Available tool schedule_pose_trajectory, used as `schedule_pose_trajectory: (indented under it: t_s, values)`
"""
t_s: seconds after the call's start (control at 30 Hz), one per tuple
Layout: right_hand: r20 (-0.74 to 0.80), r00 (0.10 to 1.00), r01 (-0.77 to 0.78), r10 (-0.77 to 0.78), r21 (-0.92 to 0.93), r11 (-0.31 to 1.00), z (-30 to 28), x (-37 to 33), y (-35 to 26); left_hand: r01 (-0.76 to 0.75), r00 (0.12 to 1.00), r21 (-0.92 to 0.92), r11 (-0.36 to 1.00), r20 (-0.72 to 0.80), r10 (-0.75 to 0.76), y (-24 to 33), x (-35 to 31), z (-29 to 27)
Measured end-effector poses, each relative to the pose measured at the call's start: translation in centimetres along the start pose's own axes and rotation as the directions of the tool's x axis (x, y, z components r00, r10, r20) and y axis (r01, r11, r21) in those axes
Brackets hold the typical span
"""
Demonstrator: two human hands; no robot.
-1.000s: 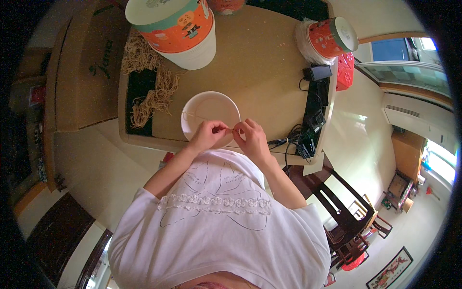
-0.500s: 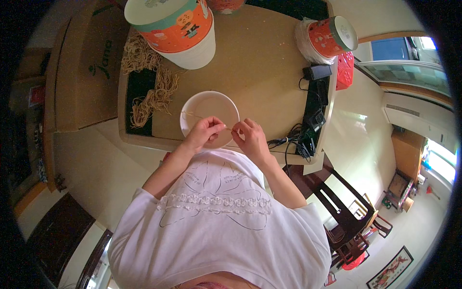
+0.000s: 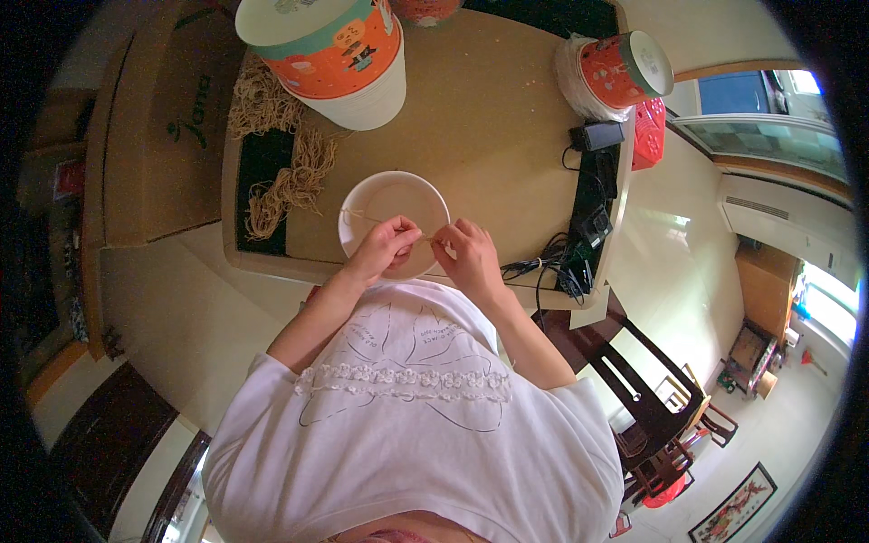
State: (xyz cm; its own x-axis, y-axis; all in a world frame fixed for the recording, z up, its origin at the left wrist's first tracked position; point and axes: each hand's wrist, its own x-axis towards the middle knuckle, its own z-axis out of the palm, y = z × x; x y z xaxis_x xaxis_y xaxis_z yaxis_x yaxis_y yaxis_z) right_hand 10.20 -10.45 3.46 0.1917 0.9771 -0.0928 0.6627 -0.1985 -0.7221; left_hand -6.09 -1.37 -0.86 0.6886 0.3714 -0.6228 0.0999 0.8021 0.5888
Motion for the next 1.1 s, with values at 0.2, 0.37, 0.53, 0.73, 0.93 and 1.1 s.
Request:
schedule_pose_trajectory:
  t_s: [0.2,0.37,0.53,0.73,0.93,1.1]
  values:
    - [-0.002,1.0,-0.004,0.004,0.002,1.0,-0.1,0.0,0.0,-0.015,1.0,-0.013,1.0,-0.022,0.014,-0.5,0.3,-0.2]
    - [0.011,1.0,-0.002,0.002,-0.01,1.0,-0.2,-0.1,0.0,0.036,0.997,-0.05,0.998,-0.069,-0.04,-0.3,0.3,0.0]
    - [0.026,0.999,-0.029,0.029,0.006,1.0,-0.2,-0.2,0.1,0.05,0.992,-0.069,0.996,-0.116,-0.058,0.0,0.0,0.3]
    - [-0.017,1.0,-0.008,0.009,0.015,1.0,0.3,-0.1,0.1,-0.023,0.994,-0.035,0.999,-0.112,0.019,0.5,-0.2,0.8]
    - [-0.014,0.998,0.063,-0.064,-0.063,0.996,0.4,0.7,-0.2,-0.057,0.998,-0.086,0.995,-0.031,0.054,0.1,0.1,0.5]
    - [-0.016,0.998,0.065,-0.066,-0.068,0.996,0.4,0.4,0.4,-0.126,0.968,0.058,0.99,-0.213,0.135,-0.1,0.2,0.0]
